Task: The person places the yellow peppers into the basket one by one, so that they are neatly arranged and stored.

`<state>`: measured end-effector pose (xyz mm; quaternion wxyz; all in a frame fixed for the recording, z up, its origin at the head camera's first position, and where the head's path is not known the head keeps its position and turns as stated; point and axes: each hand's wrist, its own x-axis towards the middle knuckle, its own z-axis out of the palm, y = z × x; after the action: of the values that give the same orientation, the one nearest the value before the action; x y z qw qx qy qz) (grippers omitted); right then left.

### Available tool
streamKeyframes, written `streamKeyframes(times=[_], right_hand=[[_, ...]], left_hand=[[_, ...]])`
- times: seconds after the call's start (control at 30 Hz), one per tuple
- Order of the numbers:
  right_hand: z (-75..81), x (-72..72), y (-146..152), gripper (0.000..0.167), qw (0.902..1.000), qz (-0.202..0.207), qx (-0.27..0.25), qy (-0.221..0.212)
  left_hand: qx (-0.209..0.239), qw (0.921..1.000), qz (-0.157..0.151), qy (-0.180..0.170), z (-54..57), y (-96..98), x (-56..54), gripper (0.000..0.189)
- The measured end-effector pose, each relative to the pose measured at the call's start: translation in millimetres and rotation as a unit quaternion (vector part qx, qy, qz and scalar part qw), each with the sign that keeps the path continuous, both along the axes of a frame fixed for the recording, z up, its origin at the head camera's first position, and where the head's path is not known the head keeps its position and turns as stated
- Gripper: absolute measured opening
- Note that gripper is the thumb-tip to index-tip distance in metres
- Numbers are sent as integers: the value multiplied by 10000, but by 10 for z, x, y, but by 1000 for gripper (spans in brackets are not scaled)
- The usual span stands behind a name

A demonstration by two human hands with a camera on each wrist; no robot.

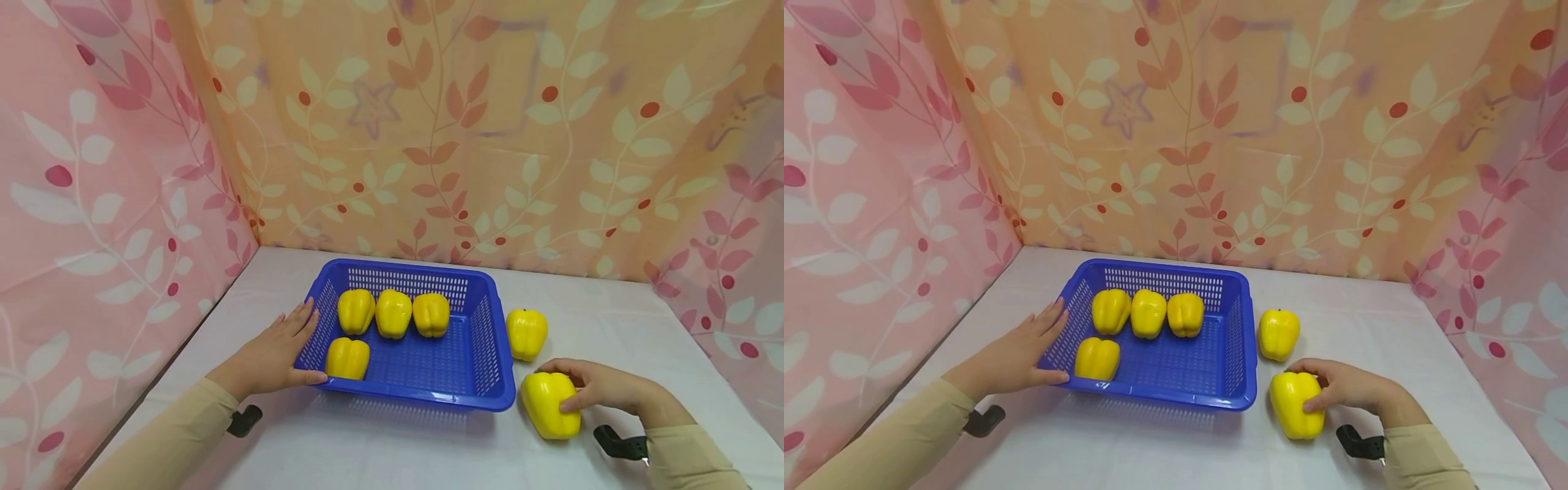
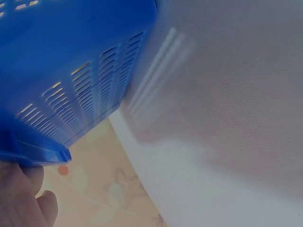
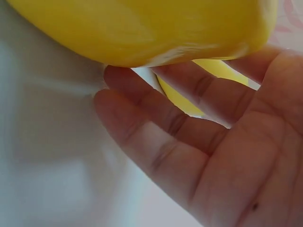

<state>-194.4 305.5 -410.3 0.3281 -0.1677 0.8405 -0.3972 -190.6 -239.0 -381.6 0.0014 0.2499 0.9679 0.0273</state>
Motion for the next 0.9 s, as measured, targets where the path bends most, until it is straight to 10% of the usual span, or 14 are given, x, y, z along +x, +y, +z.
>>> streamKeyframes(times=[0.9], right_hand=[[92, -76, 54, 57, 9974, -284, -41, 659]], left_hand=[[-7, 10000, 23, -7, 16, 7, 9, 112]])
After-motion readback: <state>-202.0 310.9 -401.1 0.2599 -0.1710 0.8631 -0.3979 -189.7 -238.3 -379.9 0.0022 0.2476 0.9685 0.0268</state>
